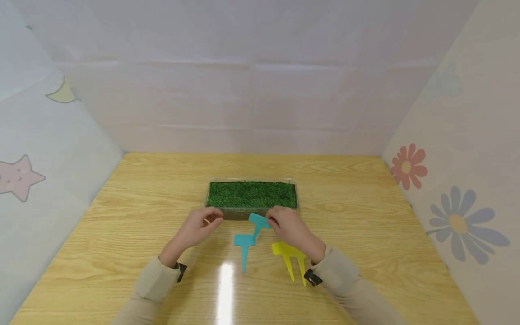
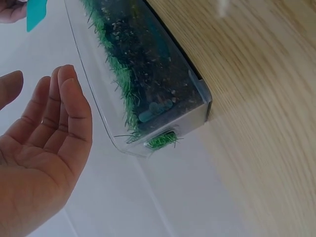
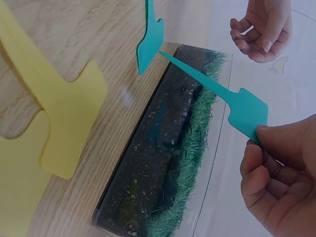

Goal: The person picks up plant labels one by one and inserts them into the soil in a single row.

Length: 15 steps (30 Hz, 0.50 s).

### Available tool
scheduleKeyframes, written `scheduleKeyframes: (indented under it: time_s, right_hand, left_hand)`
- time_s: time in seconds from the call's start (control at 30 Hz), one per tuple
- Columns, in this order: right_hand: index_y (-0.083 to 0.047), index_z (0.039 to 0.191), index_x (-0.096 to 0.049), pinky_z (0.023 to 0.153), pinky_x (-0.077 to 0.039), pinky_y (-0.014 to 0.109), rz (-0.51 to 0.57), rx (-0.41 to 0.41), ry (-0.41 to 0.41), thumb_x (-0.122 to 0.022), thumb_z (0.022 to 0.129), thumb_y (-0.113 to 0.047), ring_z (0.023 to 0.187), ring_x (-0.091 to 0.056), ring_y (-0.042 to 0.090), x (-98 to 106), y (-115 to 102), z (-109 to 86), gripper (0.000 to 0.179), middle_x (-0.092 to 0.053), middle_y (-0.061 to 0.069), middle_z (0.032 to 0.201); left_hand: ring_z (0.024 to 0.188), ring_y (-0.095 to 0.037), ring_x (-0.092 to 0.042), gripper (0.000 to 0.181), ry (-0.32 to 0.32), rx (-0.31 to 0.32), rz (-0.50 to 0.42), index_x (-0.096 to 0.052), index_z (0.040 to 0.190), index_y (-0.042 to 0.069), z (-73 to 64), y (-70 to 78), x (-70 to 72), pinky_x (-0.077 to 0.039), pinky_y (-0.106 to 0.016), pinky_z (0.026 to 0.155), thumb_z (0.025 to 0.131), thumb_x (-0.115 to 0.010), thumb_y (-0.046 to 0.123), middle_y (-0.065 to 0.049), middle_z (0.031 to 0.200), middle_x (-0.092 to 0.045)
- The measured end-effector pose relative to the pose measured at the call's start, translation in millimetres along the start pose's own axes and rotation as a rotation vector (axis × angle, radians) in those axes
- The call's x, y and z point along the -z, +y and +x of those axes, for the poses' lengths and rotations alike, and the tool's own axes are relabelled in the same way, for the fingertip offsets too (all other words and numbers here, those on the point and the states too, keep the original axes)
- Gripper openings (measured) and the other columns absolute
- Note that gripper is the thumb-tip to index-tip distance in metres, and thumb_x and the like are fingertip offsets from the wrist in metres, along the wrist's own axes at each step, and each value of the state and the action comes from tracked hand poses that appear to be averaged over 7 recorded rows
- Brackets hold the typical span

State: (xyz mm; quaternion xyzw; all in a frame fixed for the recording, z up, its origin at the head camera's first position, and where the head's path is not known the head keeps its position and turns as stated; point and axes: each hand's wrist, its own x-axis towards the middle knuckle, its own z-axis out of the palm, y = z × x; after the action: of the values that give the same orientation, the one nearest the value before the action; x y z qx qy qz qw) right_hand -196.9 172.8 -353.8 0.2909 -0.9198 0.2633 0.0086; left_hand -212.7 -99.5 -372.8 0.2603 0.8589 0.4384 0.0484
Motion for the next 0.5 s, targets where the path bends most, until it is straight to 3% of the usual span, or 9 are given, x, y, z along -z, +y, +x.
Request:
scheduleKeyframes:
  time_s: [0.23, 0.5]
  right_hand:
    - [-0.002, 0.087, -0.065, 0.055, -0.044, 0.020, -0.045, 0.065, 0.055, -0.061, 0.084, 0.000, 0.061, -0.051, 0.009, -1.6, -3.9, 1.7, 0.006, -0.059, 0.003, 0.079]
    - [-0.003, 0.086, -0.066, 0.055, -0.044, 0.019, -0.076, 0.104, 0.107, -0.063, 0.082, 0.001, 0.062, -0.051, 0.010, -3.8, -6.0, 3.1, 0.006, -0.057, 0.002, 0.077]
  left_hand:
    - [0.074, -0.013, -0.058, 0.013, 0.011, -0.068, 0.052, -0.063, 0.098, 0.002, 5.6, 8.2, -4.5, -0.047, -0.022, 0.059, 0.089, -0.059, 0.010, -0.001, 0.085, -0.063]
    - [0.081, -0.016, -0.060, 0.019, 0.048, -0.121, 0.104, -0.061, 0.104, 0.002, 10.6, 16.0, -7.4, -0.050, -0.025, 0.067, 0.087, -0.061, 0.011, -0.007, 0.094, -0.062]
